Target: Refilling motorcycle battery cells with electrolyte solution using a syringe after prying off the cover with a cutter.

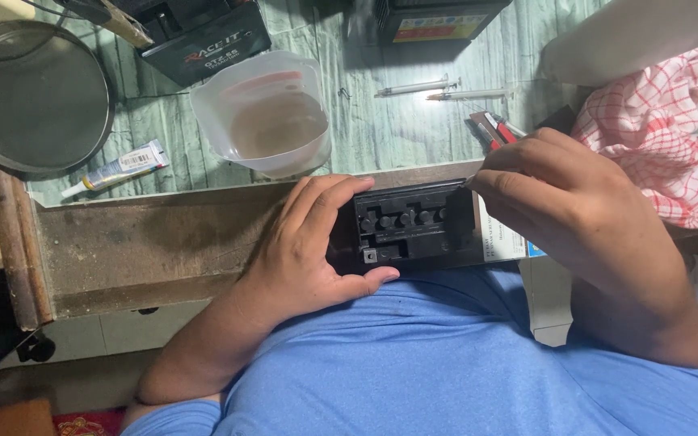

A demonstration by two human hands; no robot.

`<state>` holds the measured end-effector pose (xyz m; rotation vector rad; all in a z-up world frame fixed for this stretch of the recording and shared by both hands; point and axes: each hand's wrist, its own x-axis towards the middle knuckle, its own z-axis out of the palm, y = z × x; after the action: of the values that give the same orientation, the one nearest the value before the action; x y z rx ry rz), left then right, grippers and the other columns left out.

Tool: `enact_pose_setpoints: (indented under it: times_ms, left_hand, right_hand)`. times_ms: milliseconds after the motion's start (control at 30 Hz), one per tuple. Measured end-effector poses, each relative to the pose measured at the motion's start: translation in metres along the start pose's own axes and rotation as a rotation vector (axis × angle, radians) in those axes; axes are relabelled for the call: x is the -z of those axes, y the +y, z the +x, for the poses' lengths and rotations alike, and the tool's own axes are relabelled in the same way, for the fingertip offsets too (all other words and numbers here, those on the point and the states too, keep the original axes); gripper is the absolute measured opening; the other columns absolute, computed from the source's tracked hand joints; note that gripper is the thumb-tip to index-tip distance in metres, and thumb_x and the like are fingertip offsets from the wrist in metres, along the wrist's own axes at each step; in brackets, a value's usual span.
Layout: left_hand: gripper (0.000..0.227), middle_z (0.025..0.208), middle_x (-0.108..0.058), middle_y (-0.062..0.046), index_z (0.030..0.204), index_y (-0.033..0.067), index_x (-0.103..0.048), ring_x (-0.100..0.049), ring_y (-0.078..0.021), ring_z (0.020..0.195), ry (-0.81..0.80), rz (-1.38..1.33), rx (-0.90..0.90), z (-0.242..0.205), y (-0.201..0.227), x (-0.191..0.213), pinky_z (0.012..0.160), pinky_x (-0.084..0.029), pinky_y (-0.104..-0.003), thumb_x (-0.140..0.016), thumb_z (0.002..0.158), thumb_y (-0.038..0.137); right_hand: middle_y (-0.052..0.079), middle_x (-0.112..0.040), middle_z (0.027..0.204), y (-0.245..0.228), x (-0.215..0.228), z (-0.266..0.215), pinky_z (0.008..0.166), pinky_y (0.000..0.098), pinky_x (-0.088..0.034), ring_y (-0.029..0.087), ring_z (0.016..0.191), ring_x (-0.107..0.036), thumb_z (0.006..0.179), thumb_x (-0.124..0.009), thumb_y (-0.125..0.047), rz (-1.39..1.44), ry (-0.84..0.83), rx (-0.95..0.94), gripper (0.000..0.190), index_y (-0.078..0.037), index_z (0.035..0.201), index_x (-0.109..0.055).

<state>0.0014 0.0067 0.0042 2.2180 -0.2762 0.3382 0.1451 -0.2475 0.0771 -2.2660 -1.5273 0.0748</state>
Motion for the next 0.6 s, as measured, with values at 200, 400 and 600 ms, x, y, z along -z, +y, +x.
enact_pose_setpoints:
  times_ms: [200, 400, 600]
  left_hand:
    - [0.085, 0.129, -0.061, -0.016, 0.139, 0.0008, -0.050, -0.062, -0.0312, 0.118, 0.007, 0.020, -0.014, -0.0003, -0.0004, -0.0011, 0.109, -0.050, -0.046, -0.082, 0.082, 0.054]
    - [0.084, 0.130, -0.061, -0.016, 0.140, 0.0015, -0.050, -0.062, -0.0303, 0.117, 0.006, 0.029, -0.017, -0.0007, -0.0011, -0.0013, 0.108, -0.050, -0.045, -0.081, 0.083, 0.056]
    - [0.084, 0.129, -0.062, -0.015, 0.139, 0.0010, -0.051, -0.062, -0.0303, 0.117, 0.014, 0.020, -0.008, 0.0000, 0.0004, -0.0007, 0.108, -0.051, -0.045, -0.082, 0.082, 0.054]
  right_hand:
    - [0.014, -0.064, 0.108, -0.0072, 0.0026, 0.0023, 0.065, 0.0413, -0.048, 0.031, 0.082, -0.059, 0.103, -0.067, 0.009, -0.092, -0.019, -0.026, 0.013, -0.001, 0.110, -0.063]
    - [0.012, -0.068, 0.105, -0.0069, -0.0017, 0.0020, 0.068, 0.0396, -0.047, 0.030, 0.078, -0.056, 0.104, -0.071, 0.005, -0.131, 0.009, 0.015, 0.011, -0.004, 0.108, -0.066]
    - [0.014, -0.062, 0.100, -0.0088, 0.0037, 0.0096, 0.065, 0.0410, -0.049, 0.031, 0.077, -0.052, 0.104, -0.069, 0.003, -0.113, -0.049, 0.060, 0.011, 0.001, 0.110, -0.060]
